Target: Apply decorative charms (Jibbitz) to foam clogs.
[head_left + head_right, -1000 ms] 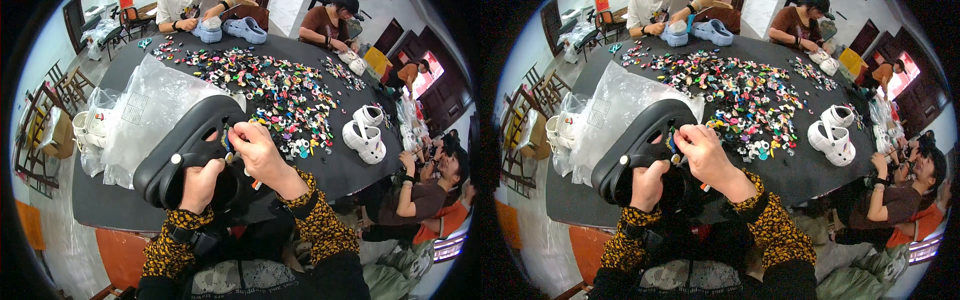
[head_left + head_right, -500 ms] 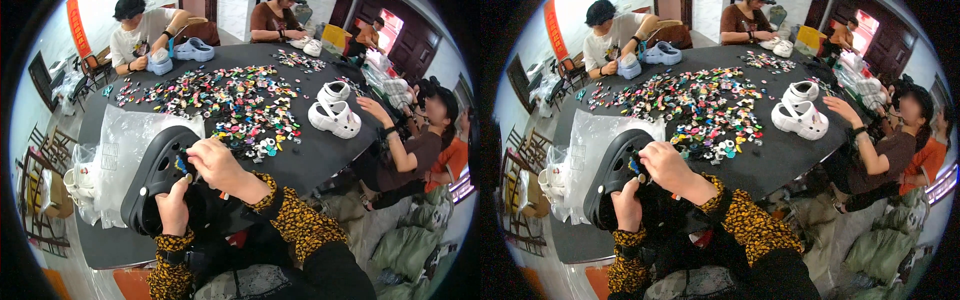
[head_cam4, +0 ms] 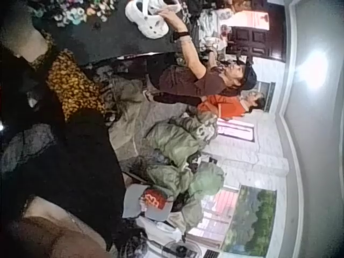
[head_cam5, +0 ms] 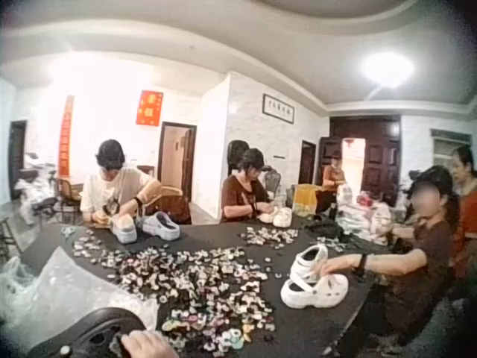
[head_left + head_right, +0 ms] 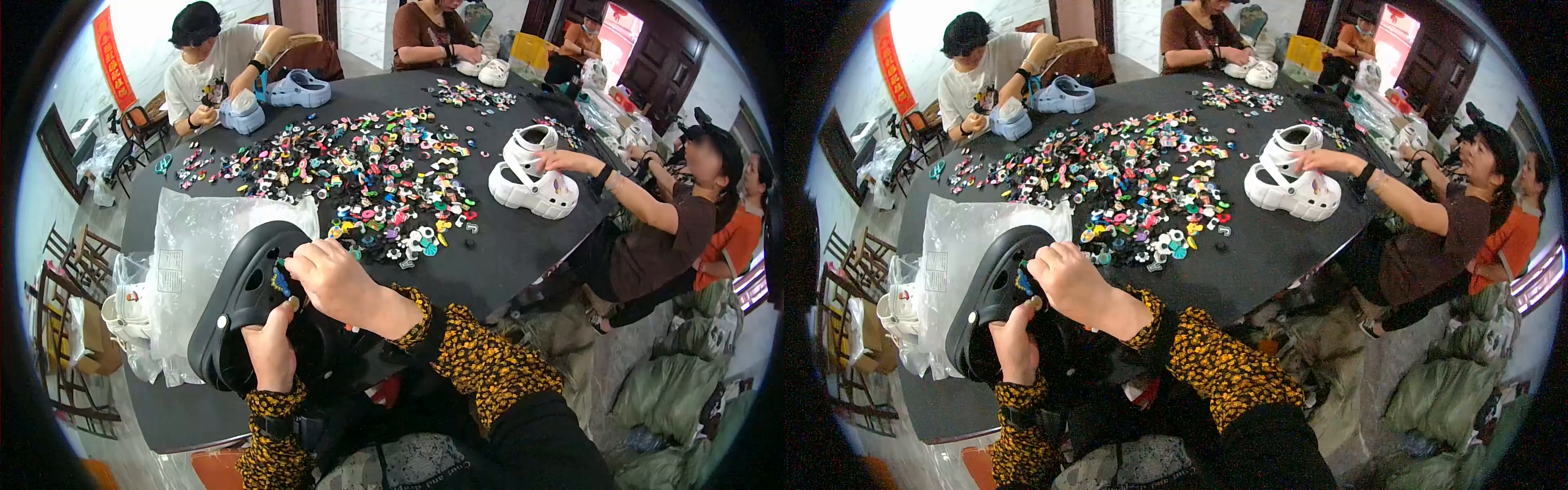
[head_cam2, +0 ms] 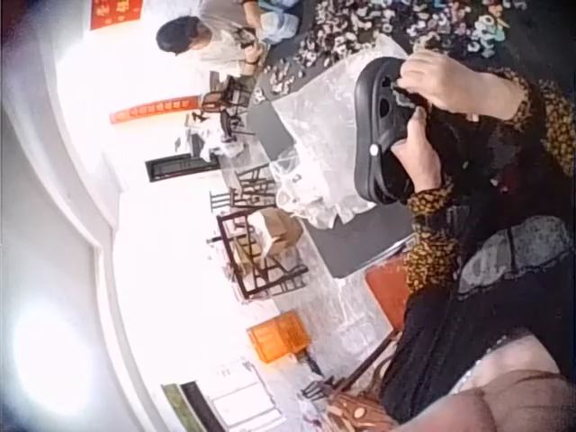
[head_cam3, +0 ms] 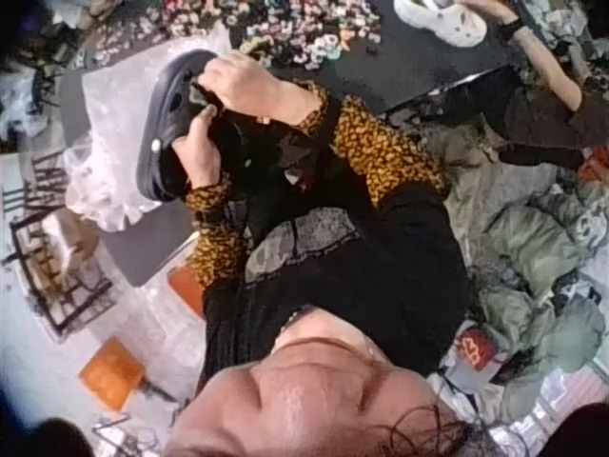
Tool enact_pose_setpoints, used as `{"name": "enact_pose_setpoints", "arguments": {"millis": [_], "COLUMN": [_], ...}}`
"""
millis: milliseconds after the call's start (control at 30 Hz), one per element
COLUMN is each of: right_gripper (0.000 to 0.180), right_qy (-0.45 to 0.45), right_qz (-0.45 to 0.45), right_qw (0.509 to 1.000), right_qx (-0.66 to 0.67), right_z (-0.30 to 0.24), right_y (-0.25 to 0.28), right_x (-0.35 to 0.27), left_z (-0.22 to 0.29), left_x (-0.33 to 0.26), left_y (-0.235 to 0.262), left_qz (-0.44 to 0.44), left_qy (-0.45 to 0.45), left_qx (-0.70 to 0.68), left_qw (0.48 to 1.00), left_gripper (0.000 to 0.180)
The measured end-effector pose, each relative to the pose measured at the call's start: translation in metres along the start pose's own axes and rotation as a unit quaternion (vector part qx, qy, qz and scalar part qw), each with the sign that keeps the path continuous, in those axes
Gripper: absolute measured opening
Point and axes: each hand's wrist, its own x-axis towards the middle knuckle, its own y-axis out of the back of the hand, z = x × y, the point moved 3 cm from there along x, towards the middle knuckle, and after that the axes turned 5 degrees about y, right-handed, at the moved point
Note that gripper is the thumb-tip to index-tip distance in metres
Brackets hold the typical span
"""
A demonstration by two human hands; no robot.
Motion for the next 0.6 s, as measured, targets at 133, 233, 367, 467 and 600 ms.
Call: {"name": "enact_pose_setpoints", "arguments": {"millis": [133,233,367,467,600], "right_gripper": [0.018,0.017,0.018,0.016,0.015], "right_qy": [-0.011,-0.013,-0.035,-0.063,-0.08], "right_qz": [0.007,0.015,0.044,0.047,0.014], "right_qw": [1.0,1.0,0.997,0.993,0.993], "right_qx": [0.026,0.02,0.059,0.091,0.084], "right_z": [0.002,-0.007,-0.006,-0.005,-0.007], "right_y": [0.001,0.004,0.006,0.006,0.007], "right_x": [-0.002,0.0,-0.001,0.0,-0.004], "left_z": [0.004,0.002,-0.001,0.0,-0.001], "left_x": [-0.002,-0.001,-0.002,-0.002,-0.002], "left_y": [-0.007,-0.004,-0.003,-0.004,-0.001], "left_qz": [0.019,0.02,0.029,0.032,0.026], "left_qy": [0.002,0.004,-0.005,-0.02,-0.016], "left_qx": [0.017,0.016,0.014,0.011,0.008], "left_qw": [1.0,1.0,0.999,0.999,1.0], "left_gripper": [0.026,0.026,0.025,0.024,0.025]}}
